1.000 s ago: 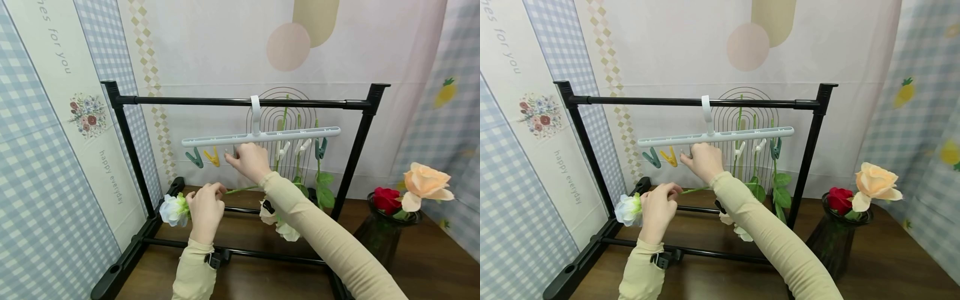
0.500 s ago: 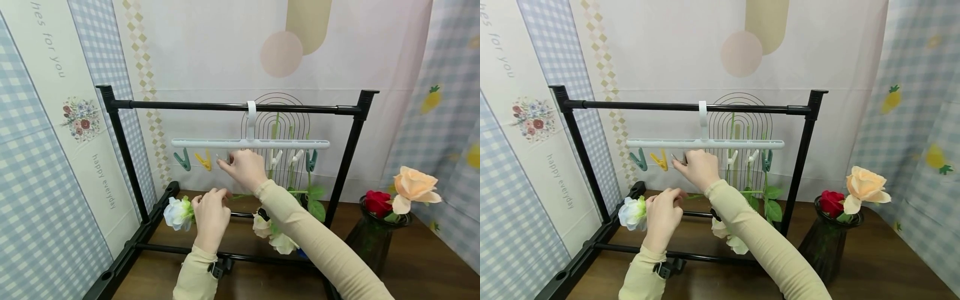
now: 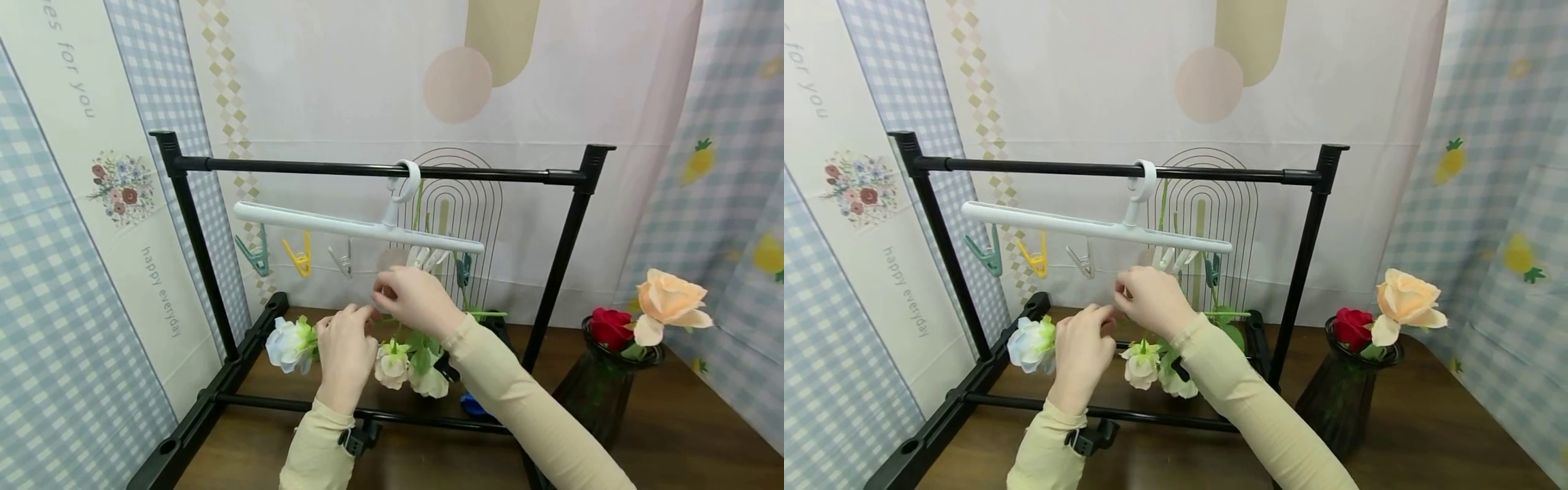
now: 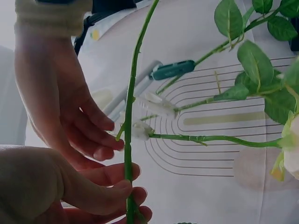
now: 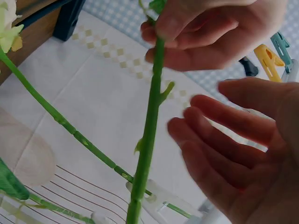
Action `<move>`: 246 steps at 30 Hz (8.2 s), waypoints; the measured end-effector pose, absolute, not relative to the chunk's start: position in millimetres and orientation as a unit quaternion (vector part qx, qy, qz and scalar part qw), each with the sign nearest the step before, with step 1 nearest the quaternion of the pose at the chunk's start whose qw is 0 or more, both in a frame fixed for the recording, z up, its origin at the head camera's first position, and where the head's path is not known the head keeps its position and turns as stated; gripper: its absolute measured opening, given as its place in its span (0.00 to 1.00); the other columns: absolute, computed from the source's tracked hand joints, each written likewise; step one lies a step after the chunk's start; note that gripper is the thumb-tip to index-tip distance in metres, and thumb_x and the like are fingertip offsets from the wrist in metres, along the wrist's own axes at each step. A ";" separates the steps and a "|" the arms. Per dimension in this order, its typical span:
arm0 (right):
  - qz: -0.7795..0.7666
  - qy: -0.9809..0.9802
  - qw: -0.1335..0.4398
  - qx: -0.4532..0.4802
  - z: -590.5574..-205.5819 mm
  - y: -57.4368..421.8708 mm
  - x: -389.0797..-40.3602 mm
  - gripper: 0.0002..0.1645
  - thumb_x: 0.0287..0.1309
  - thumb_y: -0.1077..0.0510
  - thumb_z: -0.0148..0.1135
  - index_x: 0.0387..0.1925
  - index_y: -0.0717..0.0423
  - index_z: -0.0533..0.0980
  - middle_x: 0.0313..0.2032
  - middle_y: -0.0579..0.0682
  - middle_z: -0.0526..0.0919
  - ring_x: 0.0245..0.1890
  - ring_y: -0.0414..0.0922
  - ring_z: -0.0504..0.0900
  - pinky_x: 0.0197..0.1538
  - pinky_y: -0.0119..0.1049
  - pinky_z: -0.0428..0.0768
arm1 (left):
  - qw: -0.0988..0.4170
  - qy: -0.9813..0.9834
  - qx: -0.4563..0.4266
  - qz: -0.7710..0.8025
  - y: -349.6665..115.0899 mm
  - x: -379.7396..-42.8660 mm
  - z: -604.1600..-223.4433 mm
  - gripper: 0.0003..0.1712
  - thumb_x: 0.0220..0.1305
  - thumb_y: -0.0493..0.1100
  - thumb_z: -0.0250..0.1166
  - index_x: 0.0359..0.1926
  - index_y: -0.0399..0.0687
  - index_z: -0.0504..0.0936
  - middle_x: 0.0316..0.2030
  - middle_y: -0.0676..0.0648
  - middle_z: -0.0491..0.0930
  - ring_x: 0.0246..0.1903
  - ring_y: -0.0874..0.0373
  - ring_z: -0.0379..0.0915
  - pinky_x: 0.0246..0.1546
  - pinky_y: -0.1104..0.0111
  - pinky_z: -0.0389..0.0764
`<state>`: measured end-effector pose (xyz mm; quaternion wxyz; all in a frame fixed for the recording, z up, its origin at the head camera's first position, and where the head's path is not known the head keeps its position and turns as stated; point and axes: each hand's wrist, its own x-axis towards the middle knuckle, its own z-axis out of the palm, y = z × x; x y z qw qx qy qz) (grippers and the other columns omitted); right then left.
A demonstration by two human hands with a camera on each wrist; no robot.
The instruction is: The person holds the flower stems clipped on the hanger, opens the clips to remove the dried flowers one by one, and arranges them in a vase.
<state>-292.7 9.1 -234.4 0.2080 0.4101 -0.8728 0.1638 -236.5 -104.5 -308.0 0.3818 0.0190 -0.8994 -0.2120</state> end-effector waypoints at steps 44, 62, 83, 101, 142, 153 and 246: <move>0.033 -0.830 0.439 0.343 -319.4 55.7 -272.0 0.09 0.43 0.65 0.74 0.23 0.52 0.80 0.21 0.46 0.76 0.19 0.41 0.76 0.18 0.31 0.71 | 0.342 -0.921 -0.073 -0.173 -70.0 -235.9 -317.8 0.08 0.53 0.31 0.67 0.31 0.49 0.85 0.28 0.50 0.81 0.32 0.52 0.78 0.54 0.48 0.70; 0.125 -0.854 0.407 0.299 -304.9 86.1 -273.8 0.05 0.50 0.65 0.71 0.26 0.54 0.81 0.24 0.46 0.81 0.17 0.40 0.76 0.18 0.30 0.72 | 0.427 -0.845 -0.215 -0.238 -54.2 -206.7 -298.6 0.12 0.52 0.36 0.73 0.40 0.50 0.85 0.44 0.50 0.82 0.52 0.52 0.76 0.59 0.52 0.73; 0.264 -0.846 0.386 0.255 -249.9 163.1 -269.2 0.05 0.52 0.69 0.68 0.34 0.61 0.82 0.31 0.55 0.85 0.30 0.48 0.83 0.35 0.45 0.83 | 0.322 -0.850 -0.297 -0.293 -34.8 -206.9 -306.3 0.19 0.58 0.36 0.69 0.51 0.50 0.80 0.42 0.52 0.83 0.41 0.60 0.79 0.39 0.70 0.81; 0.293 -0.815 0.455 0.210 -178.0 216.0 -247.7 0.07 0.55 0.66 0.67 0.36 0.65 0.83 0.33 0.62 0.86 0.31 0.10 0.67 0.37 0.06 0.65 | 0.188 -0.842 -0.314 -0.396 11.1 -227.4 -321.4 0.30 0.67 0.48 0.62 0.68 0.54 0.66 0.53 0.50 0.77 0.45 0.62 0.78 0.39 0.77 0.78; 0.257 -0.867 0.408 0.127 -231.6 264.6 -258.6 0.08 0.55 0.59 0.68 0.33 0.60 0.84 0.29 0.60 0.87 0.25 0.07 0.63 0.33 0.10 0.65 | 0.029 -0.876 -0.225 -0.426 129.3 -280.6 -378.5 0.46 0.58 0.61 0.67 0.73 0.59 0.57 0.68 0.52 0.68 0.64 0.55 0.69 0.61 0.60 0.75; 0.236 -0.884 0.388 0.108 -259.5 270.6 -257.2 0.07 0.53 0.61 0.69 0.32 0.62 0.84 0.28 0.59 0.87 0.23 0.35 0.82 0.29 0.20 0.74 | 0.043 -0.887 -0.225 -0.400 140.2 -284.3 -391.2 0.42 0.62 0.56 0.66 0.73 0.58 0.58 0.64 0.50 0.71 0.61 0.55 0.71 0.58 0.63 0.76; 0.208 -0.898 0.090 0.377 -324.7 218.2 -261.8 0.10 0.67 0.50 0.56 0.42 0.45 0.81 0.42 0.40 0.81 0.40 0.38 0.81 0.40 0.34 0.81 | 0.294 -0.782 -0.019 -0.550 -59.4 -290.9 -335.2 0.35 0.66 0.47 0.62 0.70 0.46 0.63 0.63 0.39 0.72 0.63 0.42 0.68 0.61 0.45 0.69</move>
